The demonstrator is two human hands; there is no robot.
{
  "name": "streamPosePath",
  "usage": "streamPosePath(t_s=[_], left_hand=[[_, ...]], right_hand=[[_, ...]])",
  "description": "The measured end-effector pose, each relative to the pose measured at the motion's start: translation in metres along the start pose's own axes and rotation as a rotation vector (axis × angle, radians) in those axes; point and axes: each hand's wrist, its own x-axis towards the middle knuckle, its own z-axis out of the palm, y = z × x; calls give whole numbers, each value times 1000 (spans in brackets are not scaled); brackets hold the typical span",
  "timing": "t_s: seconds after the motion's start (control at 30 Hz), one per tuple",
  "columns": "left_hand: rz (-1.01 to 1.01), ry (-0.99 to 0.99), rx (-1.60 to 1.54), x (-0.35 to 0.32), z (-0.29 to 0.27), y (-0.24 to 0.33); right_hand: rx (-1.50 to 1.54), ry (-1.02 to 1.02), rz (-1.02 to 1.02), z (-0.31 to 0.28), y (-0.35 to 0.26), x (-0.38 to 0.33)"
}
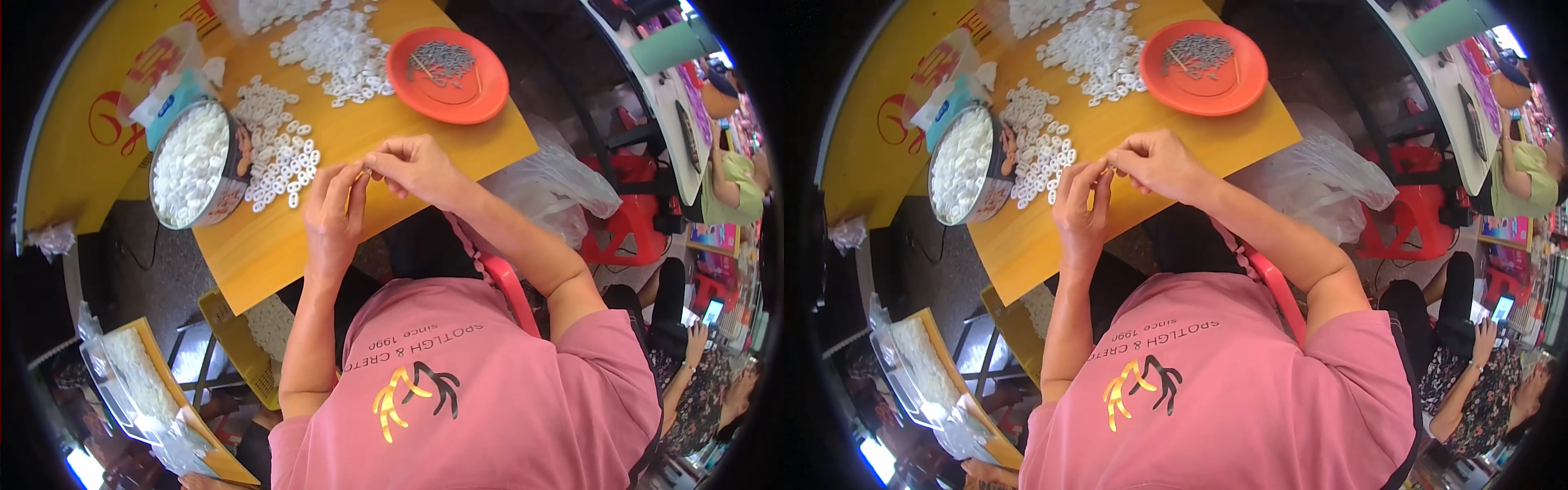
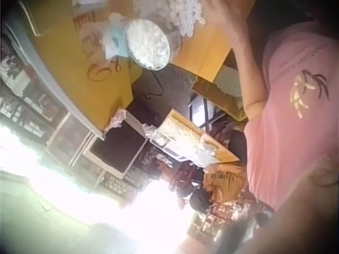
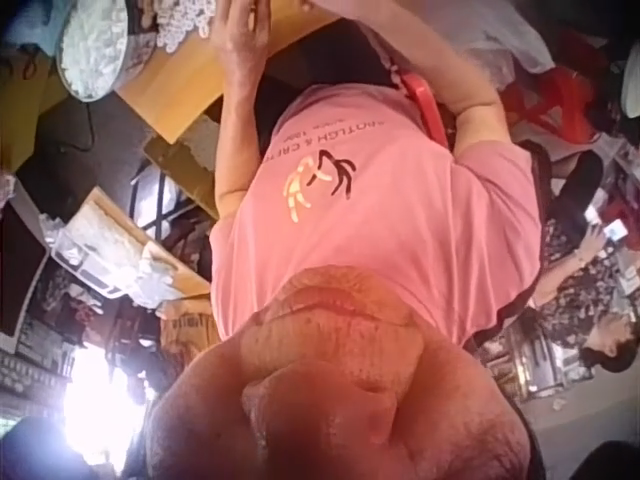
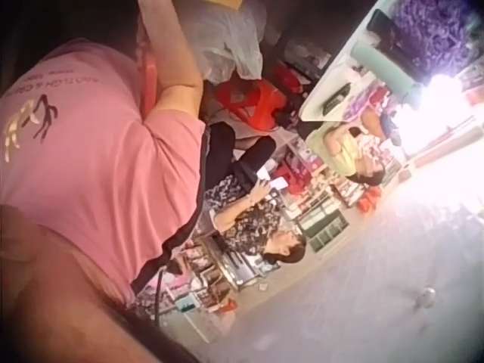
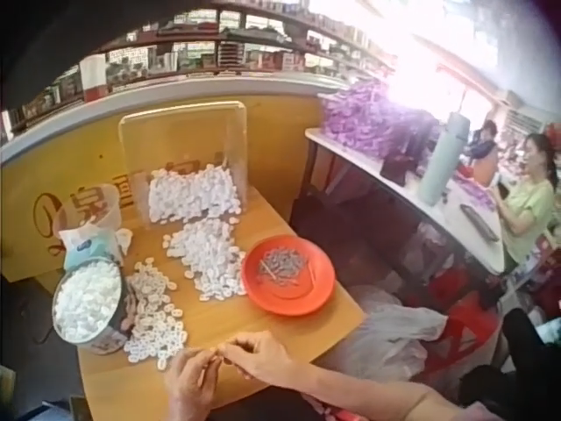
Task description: Assemble small white circular plastic parts with metal pins on a wooden table.
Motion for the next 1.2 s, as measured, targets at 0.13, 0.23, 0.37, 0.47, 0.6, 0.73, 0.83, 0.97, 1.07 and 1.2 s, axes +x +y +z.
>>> streamPosePath(t_s=[0.13,0.23,0.37,0.47,0.6,0.73,0.83,0.97,1.07,1.2], left_hand=[[-15,-14,-31,1,9,8],[-63,-34,-87,4,14,9],[-182,-49,-234,3,23,9],[-496,-79,-576,5,26,8],[-705,-228,-724,8,18,-2],[-728,-167,-804,5,20,-7],[-723,-158,-803,7,21,-6],[-669,-178,-789,1,24,-12],[-658,-210,-760,2,25,-10],[-618,-217,-733,4,26,-7]], right_hand=[[-291,100,-220,-3,7,-6],[-510,187,-484,-8,15,-5],[-606,258,-699,-11,15,-6],[-679,235,-695,-19,14,-6],[-758,216,-764,-56,0,1],[-901,450,-538,-117,-18,15],[-1113,463,-473,-150,-19,24],[-1220,409,-436,-160,-19,31],[-1308,382,-385,-159,-18,38],[-1389,381,-426,-161,-13,43]])
